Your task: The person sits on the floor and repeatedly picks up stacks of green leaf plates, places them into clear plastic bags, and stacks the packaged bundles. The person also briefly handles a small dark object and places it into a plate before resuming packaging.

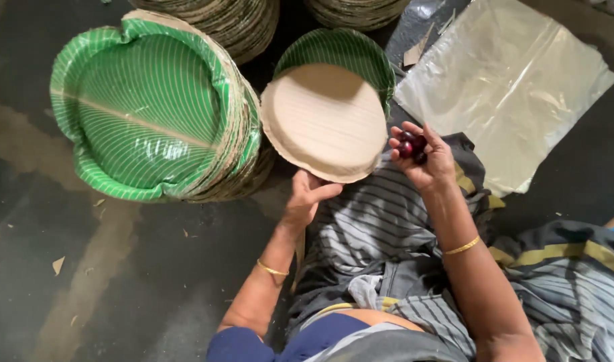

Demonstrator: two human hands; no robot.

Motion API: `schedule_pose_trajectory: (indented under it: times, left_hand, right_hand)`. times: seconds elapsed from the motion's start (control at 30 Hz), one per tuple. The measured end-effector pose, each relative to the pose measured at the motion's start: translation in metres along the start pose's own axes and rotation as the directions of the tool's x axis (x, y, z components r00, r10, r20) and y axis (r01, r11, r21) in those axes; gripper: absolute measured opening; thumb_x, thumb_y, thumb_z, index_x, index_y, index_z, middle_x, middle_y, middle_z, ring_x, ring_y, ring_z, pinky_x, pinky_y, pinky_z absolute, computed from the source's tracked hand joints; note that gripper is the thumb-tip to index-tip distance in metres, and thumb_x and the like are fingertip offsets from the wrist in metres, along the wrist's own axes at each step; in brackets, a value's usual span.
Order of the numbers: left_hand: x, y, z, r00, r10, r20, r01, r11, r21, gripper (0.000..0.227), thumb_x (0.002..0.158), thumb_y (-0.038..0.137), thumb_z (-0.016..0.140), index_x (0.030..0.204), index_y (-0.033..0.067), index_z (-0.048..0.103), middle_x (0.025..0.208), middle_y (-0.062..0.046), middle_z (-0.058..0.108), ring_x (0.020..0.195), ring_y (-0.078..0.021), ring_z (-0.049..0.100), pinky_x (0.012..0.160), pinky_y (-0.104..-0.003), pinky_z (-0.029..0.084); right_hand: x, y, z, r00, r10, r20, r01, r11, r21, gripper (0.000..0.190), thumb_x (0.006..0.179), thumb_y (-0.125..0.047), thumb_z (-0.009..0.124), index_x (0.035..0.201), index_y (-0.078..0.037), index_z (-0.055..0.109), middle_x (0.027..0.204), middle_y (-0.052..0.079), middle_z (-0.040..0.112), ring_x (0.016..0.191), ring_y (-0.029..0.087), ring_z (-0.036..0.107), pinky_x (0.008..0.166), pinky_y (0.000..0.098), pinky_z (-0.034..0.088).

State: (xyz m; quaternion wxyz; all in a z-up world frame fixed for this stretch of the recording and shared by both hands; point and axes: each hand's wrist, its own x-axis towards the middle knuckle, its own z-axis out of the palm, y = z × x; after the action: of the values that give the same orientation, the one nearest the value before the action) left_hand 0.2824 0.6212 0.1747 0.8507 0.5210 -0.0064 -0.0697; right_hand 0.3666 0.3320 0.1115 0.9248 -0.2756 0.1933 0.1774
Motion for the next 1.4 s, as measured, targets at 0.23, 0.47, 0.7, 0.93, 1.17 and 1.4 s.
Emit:
schedule_pose_trajectory:
  times: [0.23, 0.47, 0.7, 0.93, 1.17, 1.4]
  left_hand:
    - [0.063, -0.007, 0.0, 0.918, -0.129, -0.375, -0.006, 0.941, -0.339, 0.042, 0.089, -0.001, 0.078, 0.127, -0.0102, 0.062, 0.116, -0.014, 0.07, 0.1, -0.0233, 0.068, 0.086, -0.036, 0.058]
    - [0.035, 0.13, 0.061, 0.987, 0.006, -0.158, 0.035, 0.967, 0.252, 0.024, 0.086, -0.002, 0.077, 0.108, -0.0059, 0.069, 0.096, -0.012, 0.073, 0.08, -0.0193, 0.066, 0.069, -0.03, 0.053]
    - [-0.013, 0.228, 0.033, 0.569, 0.757, 0.322, -0.501, 0.008, 0.865, 0.044, 0.069, 0.027, 0.069, 0.098, -0.0065, 0.072, 0.088, -0.015, 0.062, 0.085, -0.0311, 0.061, 0.075, -0.042, 0.052]
    - [-0.035, 0.199, -0.034, 0.727, 0.674, 0.127, 0.042, -0.228, 0.973, 0.044, 0.067, -0.005, 0.064, 0.107, 0.0029, 0.08, 0.093, -0.011, 0.061, 0.09, -0.0321, 0.056, 0.08, -0.043, 0.046]
    - [-0.036, 0.225, -0.017, 0.838, 0.545, -0.032, 0.074, -0.057, 0.996, 0.045, 0.072, 0.015, 0.09, 0.113, 0.0012, 0.075, 0.104, -0.011, 0.067, 0.101, -0.0343, 0.06, 0.09, -0.045, 0.05]
    - [-0.004, 0.173, 0.023, 0.947, 0.313, 0.072, -0.25, 0.577, 0.777, 0.03, 0.074, 0.016, 0.077, 0.1, 0.0017, 0.072, 0.1, -0.012, 0.07, 0.098, -0.027, 0.07, 0.086, -0.038, 0.059]
  right_hand:
    - [-0.005, 0.014, 0.032, 0.997, -0.031, 0.065, 0.028, 0.999, 0.038, 0.061, 0.106, -0.054, 0.044, 0.131, 0.0, 0.061, 0.135, 0.023, 0.062, 0.117, 0.041, 0.063, 0.1, 0.056, 0.052]
    - [-0.011, 0.006, 0.041, 0.982, -0.089, 0.167, 0.08, 0.995, 0.064, 0.087, 0.099, -0.071, 0.039, 0.147, 0.0, 0.052, 0.148, 0.026, 0.055, 0.132, 0.043, 0.056, 0.116, 0.0601, 0.042]
    - [0.041, 0.017, 0.052, 0.969, -0.034, 0.243, 0.032, 0.999, 0.015, 0.072, 0.097, -0.051, 0.052, 0.149, -0.001, 0.048, 0.147, 0.023, 0.056, 0.132, 0.041, 0.058, 0.115, 0.0586, 0.045]
    - [0.123, 0.077, 0.054, 0.958, -0.279, 0.064, 0.204, 0.509, -0.836, 0.035, 0.084, 0.003, 0.057, 0.117, -0.009, 0.064, 0.113, 0.012, 0.064, 0.101, 0.037, 0.065, 0.08, 0.0529, 0.055]
    - [0.105, 0.082, 0.08, 0.721, -0.318, 0.616, 0.349, -0.602, -0.719, 0.041, 0.066, -0.004, 0.084, 0.103, -0.012, 0.07, 0.119, 0.015, 0.058, 0.105, 0.04, 0.058, 0.082, 0.052, 0.05]
    - [0.087, 0.063, 0.053, 0.945, -0.107, 0.308, 0.313, 0.041, -0.949, 0.08, 0.054, -0.003, 0.089, 0.129, -0.01, 0.062, 0.118, 0.01, 0.055, 0.098, 0.03, 0.063, 0.083, 0.0404, 0.057]
